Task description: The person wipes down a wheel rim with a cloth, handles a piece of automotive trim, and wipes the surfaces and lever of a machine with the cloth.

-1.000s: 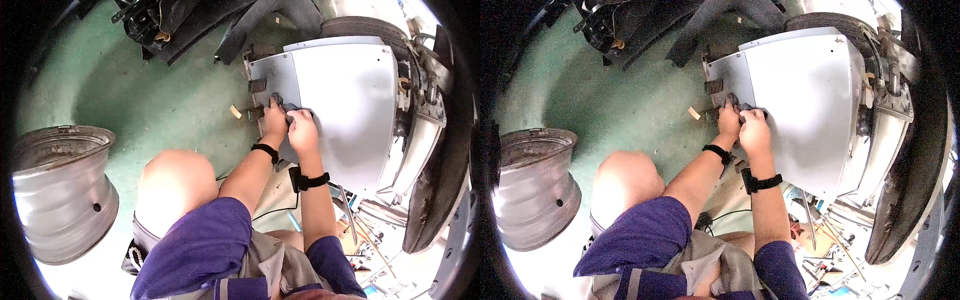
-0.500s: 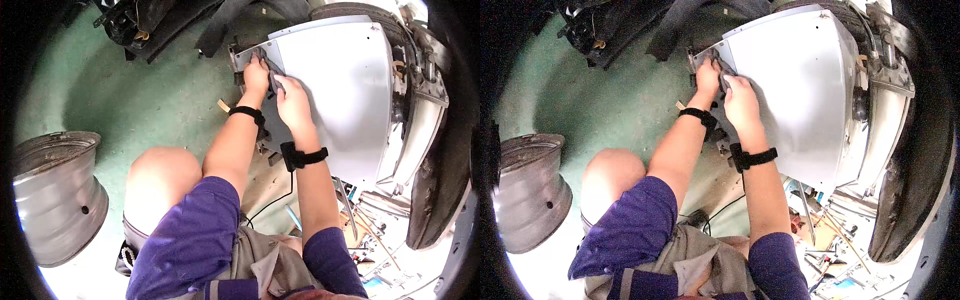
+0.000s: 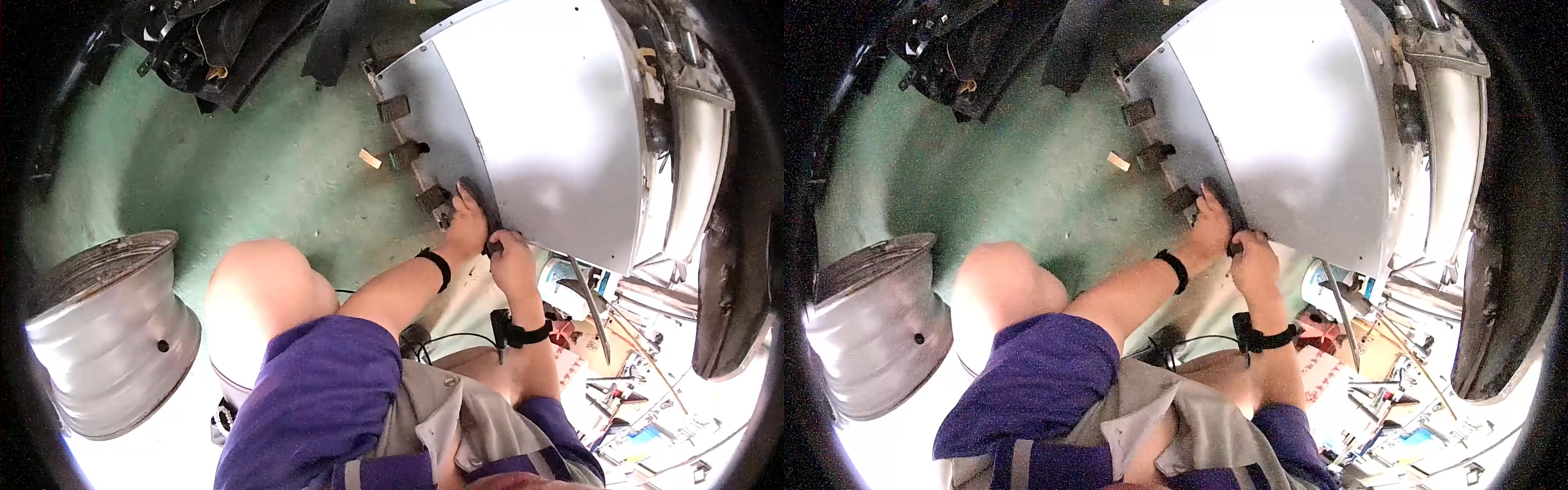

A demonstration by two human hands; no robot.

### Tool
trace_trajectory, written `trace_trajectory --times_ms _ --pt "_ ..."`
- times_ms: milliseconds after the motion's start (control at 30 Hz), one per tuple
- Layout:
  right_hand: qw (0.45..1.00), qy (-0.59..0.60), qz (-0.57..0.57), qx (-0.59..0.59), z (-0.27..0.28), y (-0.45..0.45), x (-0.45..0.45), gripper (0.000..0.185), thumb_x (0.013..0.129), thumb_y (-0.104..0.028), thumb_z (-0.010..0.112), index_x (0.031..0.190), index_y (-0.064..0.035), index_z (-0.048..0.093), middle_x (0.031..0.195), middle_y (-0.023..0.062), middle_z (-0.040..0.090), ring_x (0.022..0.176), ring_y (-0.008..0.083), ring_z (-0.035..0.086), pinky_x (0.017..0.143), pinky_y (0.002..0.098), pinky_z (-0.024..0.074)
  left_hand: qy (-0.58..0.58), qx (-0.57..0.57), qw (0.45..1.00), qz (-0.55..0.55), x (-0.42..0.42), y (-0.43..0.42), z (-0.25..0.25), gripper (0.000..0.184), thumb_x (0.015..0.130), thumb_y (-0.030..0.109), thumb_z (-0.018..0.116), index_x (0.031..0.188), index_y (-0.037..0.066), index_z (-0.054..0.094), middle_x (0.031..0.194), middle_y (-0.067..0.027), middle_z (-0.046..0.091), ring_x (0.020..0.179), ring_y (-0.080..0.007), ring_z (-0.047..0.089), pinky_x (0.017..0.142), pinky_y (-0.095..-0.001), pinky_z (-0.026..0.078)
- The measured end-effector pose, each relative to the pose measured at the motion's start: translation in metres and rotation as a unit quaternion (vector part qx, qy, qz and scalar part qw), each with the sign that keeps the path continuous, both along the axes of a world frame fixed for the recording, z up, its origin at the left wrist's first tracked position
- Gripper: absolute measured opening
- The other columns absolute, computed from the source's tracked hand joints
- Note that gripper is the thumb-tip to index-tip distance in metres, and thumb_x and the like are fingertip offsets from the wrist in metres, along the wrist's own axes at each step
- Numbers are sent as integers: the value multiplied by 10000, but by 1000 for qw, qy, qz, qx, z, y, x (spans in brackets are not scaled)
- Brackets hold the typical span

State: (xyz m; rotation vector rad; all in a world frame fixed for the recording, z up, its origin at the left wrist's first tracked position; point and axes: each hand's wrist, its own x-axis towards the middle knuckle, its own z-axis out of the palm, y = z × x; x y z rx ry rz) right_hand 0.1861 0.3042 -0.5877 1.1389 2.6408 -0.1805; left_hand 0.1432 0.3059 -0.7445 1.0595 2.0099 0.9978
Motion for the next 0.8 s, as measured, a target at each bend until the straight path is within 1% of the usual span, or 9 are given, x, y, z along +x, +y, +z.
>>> trace_trajectory --times_ms 33,100,167,267,467,600,667,733,800 --pt "1000 12 -9 1 0 -1 0 290 755 46 536 1005 -39 657 997 198 643 969 399 607 841 451 500 -17 13 1000 8 0 -4 2 865 801 -26 605 1435 -222 50 1228 -406 378 908 -464 612 727 -415 558" --pt "998 60 -3 15 -2 -1 -6 278 757 58 529 987 -32 658 1007 193 649 970 395 608 852 439 497 -177 44 980 82 -14 -9 18 798 829 -28 564 1441 -205 84 1253 -395 376 940 -475 601 758 -435 553" --pt "993 104 34 37 -4 3 -27 268 767 57 537 990 -29 658 1032 188 654 983 387 612 864 427 499 -191 63 967 159 -39 -7 30 727 856 -29 513 1441 -191 113 1275 -379 378 952 -473 599 779 -442 547" --pt "982 170 72 44 -13 15 -57 247 805 38 564 1023 -30 658 1090 178 656 1018 372 617 899 405 497 -172 116 943 260 -73 13 13 630 893 -16 453 1453 -135 189 1254 -365 425 960 -483 595 831 -465 530" --pt "945 285 162 -3 -23 34 -117 319 859 -22 585 1178 -32 596 1121 208 628 1034 400 598 923 428 482 -132 121 918 353 -182 30 25 525 962 129 450 1423 -82 311 1176 -363 495 994 -515 588 872 -502 512" --pt "964 222 146 -3 -11 40 -100 313 865 -54 600 1178 -60 594 1084 219 632 987 423 603 859 466 495 -143 131 879 436 -135 36 25 546 965 129 483 1425 -88 286 1179 -341 471 999 -493 568 875 -499 493" --pt "976 173 131 -2 -7 38 -73 315 867 -59 599 1182 -71 589 1066 225 631 969 429 604 840 480 497 -236 95 883 395 -107 21 40 534 985 114 453 1433 -101 259 1188 -321 446 1037 -466 547 898 -488 469" --pt "990 106 96 0 1 25 -44 315 869 -63 600 1183 -85 580 1058 229 618 965 438 600 831 489 499 -196 70 904 372 -69 26 23 551 987 128 446 1437 -115 237 1208 -326 437 1056 -475 555 893 -478 496" --pt "995 69 74 7 0 18 -12 316 872 -68 600 1186 -91 573 1066 230 606 987 442 592 838 492 498 -230 34 917 324 -43 12 35 543 989 116 438 1435 -120 237 1220 -333 432 971 -482 586 819 -467 536"
